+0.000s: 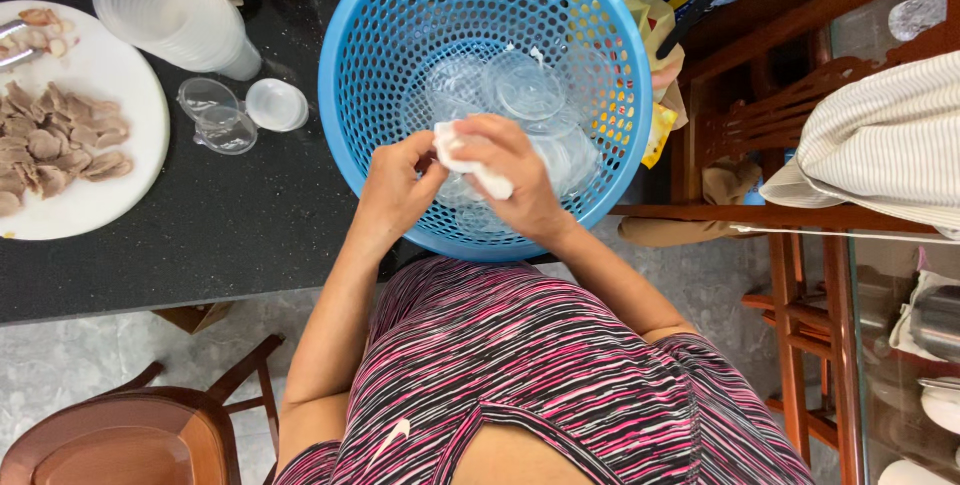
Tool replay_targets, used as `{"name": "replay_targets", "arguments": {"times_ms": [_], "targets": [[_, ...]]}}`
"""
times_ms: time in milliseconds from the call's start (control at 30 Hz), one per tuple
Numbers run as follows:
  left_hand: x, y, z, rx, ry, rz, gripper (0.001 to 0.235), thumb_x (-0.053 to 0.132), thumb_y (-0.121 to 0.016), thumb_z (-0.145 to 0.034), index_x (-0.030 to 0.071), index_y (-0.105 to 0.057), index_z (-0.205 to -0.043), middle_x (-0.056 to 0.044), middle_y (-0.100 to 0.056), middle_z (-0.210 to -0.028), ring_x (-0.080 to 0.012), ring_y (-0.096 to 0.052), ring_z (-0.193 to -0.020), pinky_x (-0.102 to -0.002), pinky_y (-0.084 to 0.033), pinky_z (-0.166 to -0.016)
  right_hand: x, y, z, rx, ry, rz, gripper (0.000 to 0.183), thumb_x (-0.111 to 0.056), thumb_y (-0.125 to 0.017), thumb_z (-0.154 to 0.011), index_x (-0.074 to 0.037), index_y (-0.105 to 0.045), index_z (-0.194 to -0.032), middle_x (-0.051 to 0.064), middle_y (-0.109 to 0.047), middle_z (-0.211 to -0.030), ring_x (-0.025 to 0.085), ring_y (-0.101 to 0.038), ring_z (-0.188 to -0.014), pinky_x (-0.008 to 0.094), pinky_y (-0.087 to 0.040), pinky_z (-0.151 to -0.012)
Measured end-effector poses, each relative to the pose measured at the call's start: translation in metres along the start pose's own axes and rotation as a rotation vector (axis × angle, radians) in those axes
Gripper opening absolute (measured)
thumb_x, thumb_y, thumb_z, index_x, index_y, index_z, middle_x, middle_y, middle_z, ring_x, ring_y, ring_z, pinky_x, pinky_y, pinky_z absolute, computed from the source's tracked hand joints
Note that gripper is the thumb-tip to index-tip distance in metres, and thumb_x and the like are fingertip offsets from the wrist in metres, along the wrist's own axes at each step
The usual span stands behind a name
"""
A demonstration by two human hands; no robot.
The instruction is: The person wipes the inside and outside of clear plastic cups with a white cloth, one at a time, and places them on the table. The person repeats this process for multiple cups from a blue basket.
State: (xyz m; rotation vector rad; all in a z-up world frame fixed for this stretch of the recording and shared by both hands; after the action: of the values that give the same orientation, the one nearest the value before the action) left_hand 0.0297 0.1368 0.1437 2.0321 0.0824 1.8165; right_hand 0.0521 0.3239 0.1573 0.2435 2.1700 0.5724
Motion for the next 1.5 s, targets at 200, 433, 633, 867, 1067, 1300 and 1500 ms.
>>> {"name": "replay_targets", "arguments": {"times_ms": [200,433,633,867,1067,1300,1500], "targets": [[0.012,-0.002,0.012,0.053,-0.193,-0.103,0.014,0.004,-0.07,-0.091,0.001,-0.071,-0.105,-0.013,-0.07,-0.086,-0.0174,-0.067,-0.076,-0.031,-0.051,-0.069,0.015,-0.002,0.003,0.03,-0.207,-0.245,0.029,0.004,-0.063,-0.098,-0.003,-0.066,-0.125,0.014,-0.063,-0.139,0.027,-0.064,-0.129,0.038,-0.053,-0.108],[0.014,-0.009,0.022,0.056,-0.209,0.185,0.014,0.0,-0.07,-0.094,0.004,-0.073,-0.107,-0.011,-0.075,-0.1,-0.025,-0.067,-0.079,-0.035,-0.053,-0.072,0.08,-0.018,0.036,0.233,-0.766,-1.076,0.025,-0.009,-0.059,-0.109,0.004,-0.064,-0.129,0.021,-0.067,-0.121,0.027,-0.068,-0.105,0.041,-0.057,-0.088],[0.028,-0.014,0.015,0.358,-0.655,-0.401,0.021,-0.001,-0.073,-0.088,0.001,-0.069,-0.108,-0.013,-0.074,-0.116,-0.0249,-0.065,-0.085,-0.039,-0.05,-0.076,0.068,-0.039,0.062,0.087,-0.801,-1.285,0.029,-0.012,-0.058,-0.108,0.003,-0.061,-0.133,0.018,-0.068,-0.124,0.027,-0.069,-0.108,0.042,-0.058,-0.093],[0.028,-0.008,0.021,0.394,-0.689,-0.611,0.027,-0.002,-0.069,-0.084,0.001,-0.067,-0.111,-0.01,-0.07,-0.122,-0.0276,-0.066,-0.101,-0.039,-0.051,-0.087,0.065,-0.009,0.04,0.326,-0.653,-1.079,0.034,-0.013,-0.057,-0.107,0.002,-0.058,-0.137,0.014,-0.069,-0.125,0.026,-0.071,-0.109,0.042,-0.059,-0.097],[0.024,0.004,0.012,0.35,-0.54,-0.853,0.032,0.009,-0.068,-0.083,0.003,-0.066,-0.115,-0.008,-0.068,-0.126,-0.027,-0.062,-0.103,-0.043,-0.049,-0.084,0.024,0.011,0.017,0.005,-0.239,-0.238,0.027,-0.005,-0.065,-0.103,0.0,-0.064,-0.129,0.017,-0.07,-0.131,0.026,-0.069,-0.121,0.033,-0.053,-0.102],[0.018,0.005,0.024,0.158,-0.508,-0.537,0.029,0.002,-0.066,-0.085,0.006,-0.067,-0.114,-0.019,-0.059,-0.134,-0.0348,-0.063,-0.114,-0.042,-0.054,-0.096,-0.015,0.024,-0.022,-0.132,0.173,0.379,0.047,-0.025,-0.077,-0.085,-0.011,-0.063,-0.127,0.015,-0.064,-0.131,0.036,-0.052,-0.134,0.053,-0.028,-0.118],[-0.003,0.002,0.028,0.186,-0.313,0.207,0.035,0.002,-0.068,-0.096,0.006,-0.056,-0.128,-0.013,-0.058,-0.133,-0.0232,-0.063,-0.119,-0.032,-0.054,-0.1,-0.007,0.009,-0.01,-0.265,0.145,0.295,0.038,-0.019,-0.072,-0.094,-0.008,-0.065,-0.13,0.007,-0.067,-0.128,0.03,-0.062,-0.12,0.047,-0.041,-0.108]]}}
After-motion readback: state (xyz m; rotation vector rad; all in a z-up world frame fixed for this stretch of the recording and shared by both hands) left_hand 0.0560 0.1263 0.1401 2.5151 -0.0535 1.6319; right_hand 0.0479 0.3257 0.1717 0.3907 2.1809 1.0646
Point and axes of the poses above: each hand's wrist, its own z-axis away from the middle knuckle, its own y-axis out of the back of the hand, x = y × z, the point moved 2 cm from there along -z, towards the middle knuckle
